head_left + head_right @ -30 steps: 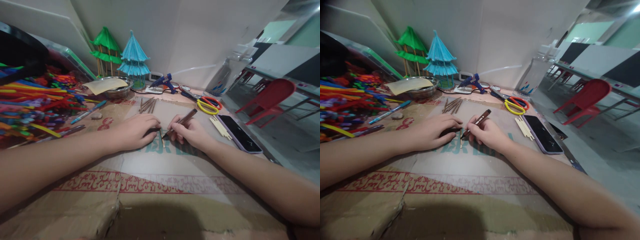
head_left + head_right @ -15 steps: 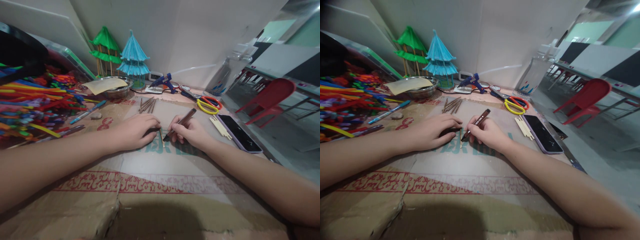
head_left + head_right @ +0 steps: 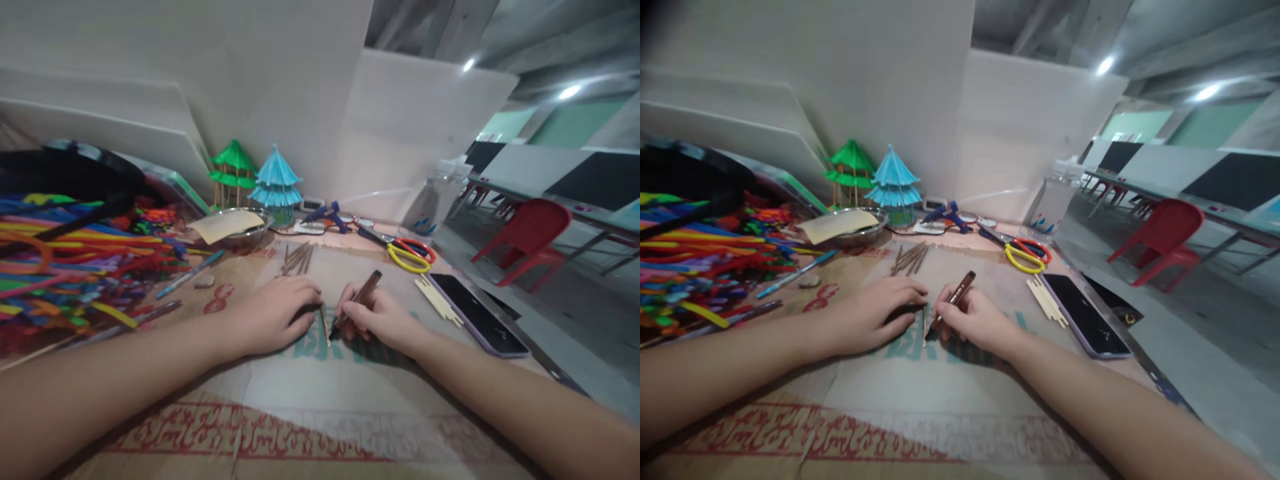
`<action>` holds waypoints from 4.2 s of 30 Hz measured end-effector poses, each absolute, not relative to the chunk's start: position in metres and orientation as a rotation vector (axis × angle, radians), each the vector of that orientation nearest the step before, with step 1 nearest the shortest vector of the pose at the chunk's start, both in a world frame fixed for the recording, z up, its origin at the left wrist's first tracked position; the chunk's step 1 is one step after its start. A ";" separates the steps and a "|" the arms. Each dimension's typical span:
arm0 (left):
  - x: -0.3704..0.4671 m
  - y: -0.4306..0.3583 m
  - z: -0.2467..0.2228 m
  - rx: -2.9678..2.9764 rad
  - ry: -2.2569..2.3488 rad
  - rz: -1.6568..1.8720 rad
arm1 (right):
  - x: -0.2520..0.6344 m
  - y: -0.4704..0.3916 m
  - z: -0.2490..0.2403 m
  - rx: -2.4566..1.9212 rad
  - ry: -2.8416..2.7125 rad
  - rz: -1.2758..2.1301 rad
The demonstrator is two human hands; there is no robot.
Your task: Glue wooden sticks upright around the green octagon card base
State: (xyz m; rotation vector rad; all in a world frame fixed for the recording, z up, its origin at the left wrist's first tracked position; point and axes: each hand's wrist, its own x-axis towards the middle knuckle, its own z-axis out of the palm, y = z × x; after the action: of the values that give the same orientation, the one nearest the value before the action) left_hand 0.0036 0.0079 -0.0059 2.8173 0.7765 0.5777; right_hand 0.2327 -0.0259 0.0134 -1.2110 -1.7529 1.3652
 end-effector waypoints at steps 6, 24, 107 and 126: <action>0.005 0.007 -0.006 2.790 0.805 0.587 | 0.237 -0.024 0.009 -1.139 -1.736 1.323; 0.005 0.009 -0.003 2.869 0.730 0.564 | 0.234 -0.022 0.009 -1.121 -1.706 1.270; 0.004 0.012 -0.002 2.869 0.760 0.500 | 0.233 -0.025 0.015 -1.138 -1.864 1.283; 0.004 0.011 -0.001 2.859 0.782 0.484 | 0.231 -0.023 0.011 -1.215 -1.800 1.202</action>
State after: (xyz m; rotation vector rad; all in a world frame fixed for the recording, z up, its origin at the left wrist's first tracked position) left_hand 0.0039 0.0113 -0.0009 2.8589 0.7823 0.4840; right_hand 0.2309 -0.0227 0.0109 -1.2151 -1.8005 1.2017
